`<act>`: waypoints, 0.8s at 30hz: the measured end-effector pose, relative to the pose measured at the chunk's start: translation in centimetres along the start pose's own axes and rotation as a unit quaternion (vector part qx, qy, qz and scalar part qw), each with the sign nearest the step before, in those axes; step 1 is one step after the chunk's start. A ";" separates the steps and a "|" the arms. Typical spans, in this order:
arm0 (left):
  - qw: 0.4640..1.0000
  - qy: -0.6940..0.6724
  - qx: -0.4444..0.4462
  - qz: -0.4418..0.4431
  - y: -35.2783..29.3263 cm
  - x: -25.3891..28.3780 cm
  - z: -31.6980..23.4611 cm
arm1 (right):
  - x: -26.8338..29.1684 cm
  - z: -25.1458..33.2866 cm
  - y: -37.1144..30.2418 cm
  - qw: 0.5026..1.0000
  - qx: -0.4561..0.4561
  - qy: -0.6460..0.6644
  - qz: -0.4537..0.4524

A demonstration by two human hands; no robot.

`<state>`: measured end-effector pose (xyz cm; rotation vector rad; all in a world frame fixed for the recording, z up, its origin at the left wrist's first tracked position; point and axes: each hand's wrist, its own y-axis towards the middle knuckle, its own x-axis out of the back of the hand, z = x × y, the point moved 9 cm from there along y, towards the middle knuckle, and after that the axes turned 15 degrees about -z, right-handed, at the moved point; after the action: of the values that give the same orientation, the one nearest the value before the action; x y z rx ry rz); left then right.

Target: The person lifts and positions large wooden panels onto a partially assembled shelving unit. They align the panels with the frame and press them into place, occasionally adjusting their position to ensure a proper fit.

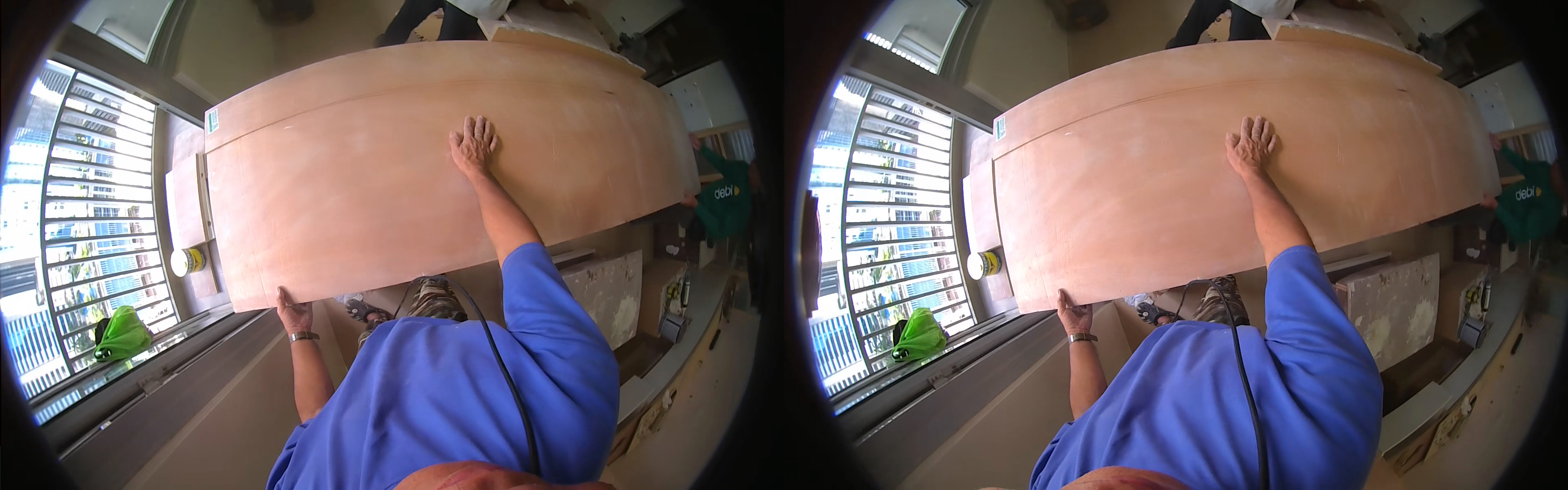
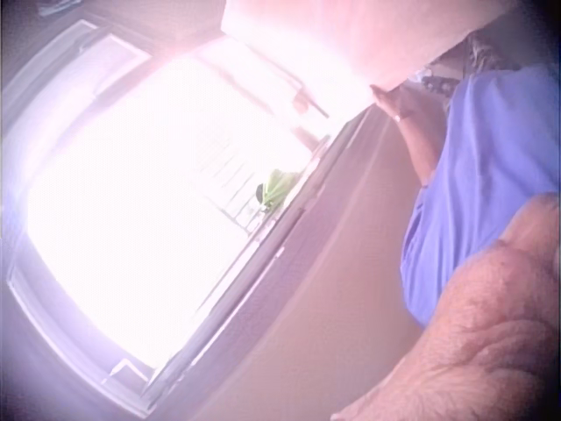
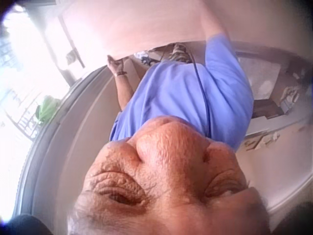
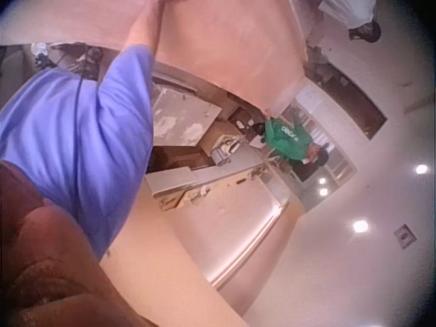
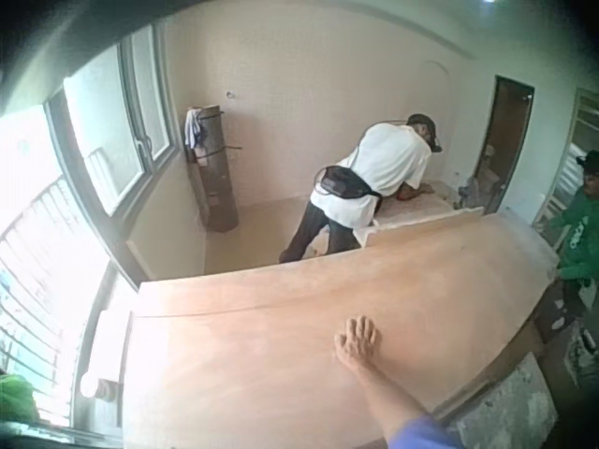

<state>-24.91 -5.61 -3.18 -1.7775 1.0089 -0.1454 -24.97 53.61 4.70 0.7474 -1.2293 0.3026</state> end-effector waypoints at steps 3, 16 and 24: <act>1.000 0.021 0.005 0.003 0.7 1.2 -0.3 | 0.6 0.6 0.2 1.000 0.009 0.014 -0.014; 0.991 0.120 0.041 -0.033 1.1 3.6 0.0 | -0.3 -2.3 3.8 0.999 -0.045 0.010 -0.028; 0.995 0.094 0.029 -0.014 0.8 2.0 0.3 | -0.4 -2.5 4.3 0.999 -0.043 0.020 -0.024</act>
<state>-23.91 -6.84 -4.72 -1.7496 1.1017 -0.3611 -25.75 58.46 5.50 0.6921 -1.1781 0.2220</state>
